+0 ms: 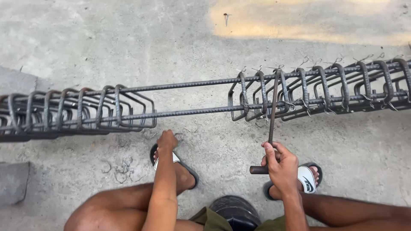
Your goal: Tying rebar stirrups to longitudinal bars using a manual wire twisting tool
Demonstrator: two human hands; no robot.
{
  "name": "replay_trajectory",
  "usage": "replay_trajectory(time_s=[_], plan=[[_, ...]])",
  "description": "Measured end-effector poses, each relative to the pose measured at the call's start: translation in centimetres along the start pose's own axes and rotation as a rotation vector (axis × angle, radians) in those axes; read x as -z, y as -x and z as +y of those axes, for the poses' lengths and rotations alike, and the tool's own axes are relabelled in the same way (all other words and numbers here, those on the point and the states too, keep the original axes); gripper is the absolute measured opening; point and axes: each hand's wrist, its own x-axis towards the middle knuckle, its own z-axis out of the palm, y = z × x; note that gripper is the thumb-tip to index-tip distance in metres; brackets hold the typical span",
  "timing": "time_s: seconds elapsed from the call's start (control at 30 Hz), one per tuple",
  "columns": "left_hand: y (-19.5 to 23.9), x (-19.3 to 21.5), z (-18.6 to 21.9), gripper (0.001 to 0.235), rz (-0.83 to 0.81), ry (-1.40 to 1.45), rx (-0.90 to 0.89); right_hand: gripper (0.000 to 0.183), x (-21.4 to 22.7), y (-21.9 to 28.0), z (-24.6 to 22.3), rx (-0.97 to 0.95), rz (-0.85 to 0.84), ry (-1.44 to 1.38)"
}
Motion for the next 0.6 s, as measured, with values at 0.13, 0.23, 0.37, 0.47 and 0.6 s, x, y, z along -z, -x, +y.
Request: replay_trajectory(time_s=[0.13,0.23,0.37,0.47,0.6], plan=[[-1.2,-3.0,-0.5,0.032,0.088,-0.014,0.003,0.019,0.0,-0.3,0.3,-0.012,0.002,-0.002],[-1.8,-3.4,0.3,0.029,0.100,-0.075,-0.037,0.020,0.0,-0.4,0.5,-0.033,0.013,0.038],[-2.4,-3.6,1.0,0.021,0.269,-0.143,-0.068,0.019,-0.3,-0.7,0.6,-0.014,0.018,-0.001],[-1.7,-3.4,1.2,0.016,0.217,-0.197,-0.063,0.020,-0.4,-0.7,1.0,-0.018,0.012,0.014],[-1.1,-2.7,2.0,0.017,0.123,-0.211,-0.052,0.020,-0.3,-0.9,1.2,-0.002,0.002,0.004]])
